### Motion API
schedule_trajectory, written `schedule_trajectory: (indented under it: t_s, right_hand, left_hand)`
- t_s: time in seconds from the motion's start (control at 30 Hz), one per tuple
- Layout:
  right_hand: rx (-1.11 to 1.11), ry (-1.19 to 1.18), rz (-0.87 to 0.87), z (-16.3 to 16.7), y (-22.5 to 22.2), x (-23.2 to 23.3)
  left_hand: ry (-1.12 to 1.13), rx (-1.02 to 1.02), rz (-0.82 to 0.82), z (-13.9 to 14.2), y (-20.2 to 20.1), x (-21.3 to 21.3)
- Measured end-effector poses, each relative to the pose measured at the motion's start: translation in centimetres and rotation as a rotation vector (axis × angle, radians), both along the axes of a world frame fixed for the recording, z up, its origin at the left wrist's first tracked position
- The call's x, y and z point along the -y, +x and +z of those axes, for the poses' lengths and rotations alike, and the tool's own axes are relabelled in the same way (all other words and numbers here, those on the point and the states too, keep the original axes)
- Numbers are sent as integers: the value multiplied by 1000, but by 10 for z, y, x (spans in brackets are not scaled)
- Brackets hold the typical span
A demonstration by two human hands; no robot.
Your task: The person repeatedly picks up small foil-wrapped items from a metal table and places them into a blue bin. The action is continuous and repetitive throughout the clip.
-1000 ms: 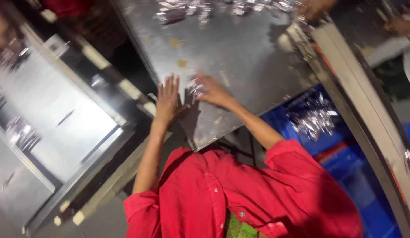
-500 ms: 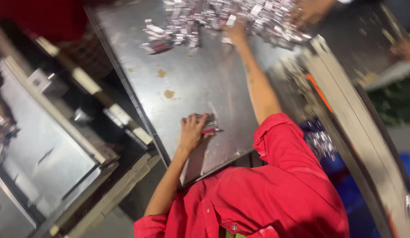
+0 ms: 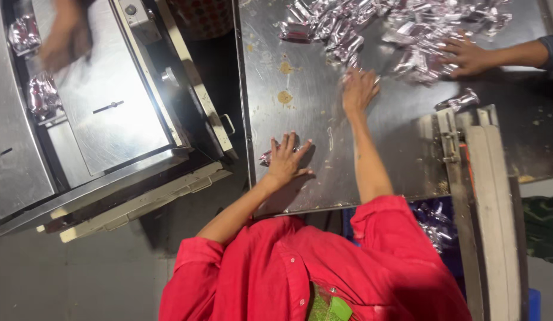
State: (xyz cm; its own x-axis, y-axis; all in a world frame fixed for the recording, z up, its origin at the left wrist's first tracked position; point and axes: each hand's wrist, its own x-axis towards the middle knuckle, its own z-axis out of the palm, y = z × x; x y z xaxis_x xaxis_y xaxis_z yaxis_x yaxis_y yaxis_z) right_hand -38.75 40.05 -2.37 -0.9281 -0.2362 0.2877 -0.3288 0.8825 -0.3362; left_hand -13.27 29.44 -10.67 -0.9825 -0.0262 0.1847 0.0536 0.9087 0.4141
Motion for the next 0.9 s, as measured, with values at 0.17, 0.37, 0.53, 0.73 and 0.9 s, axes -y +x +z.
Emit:
schedule_trajectory:
  t_s: [0.17,0.37,0.53,0.73,0.9]
  right_hand:
    - [-31,77,169,-23,101,-35]
    - [-41,193,-135,-28,188,-83]
    - [96,-71,-458,-41,202,-104]
    - [145,-53,-395,-52,210,-120]
    - [184,64,-375,-50,206,-130]
  left_hand:
    - [-201,-2,76,-6,21,-8]
    - [228,160,44,38,50,53]
    - [498,-500,128,143,68,168]
    - [-17,-638,1021,165,122,387]
    - [-30,-108,1040,139,148,439]
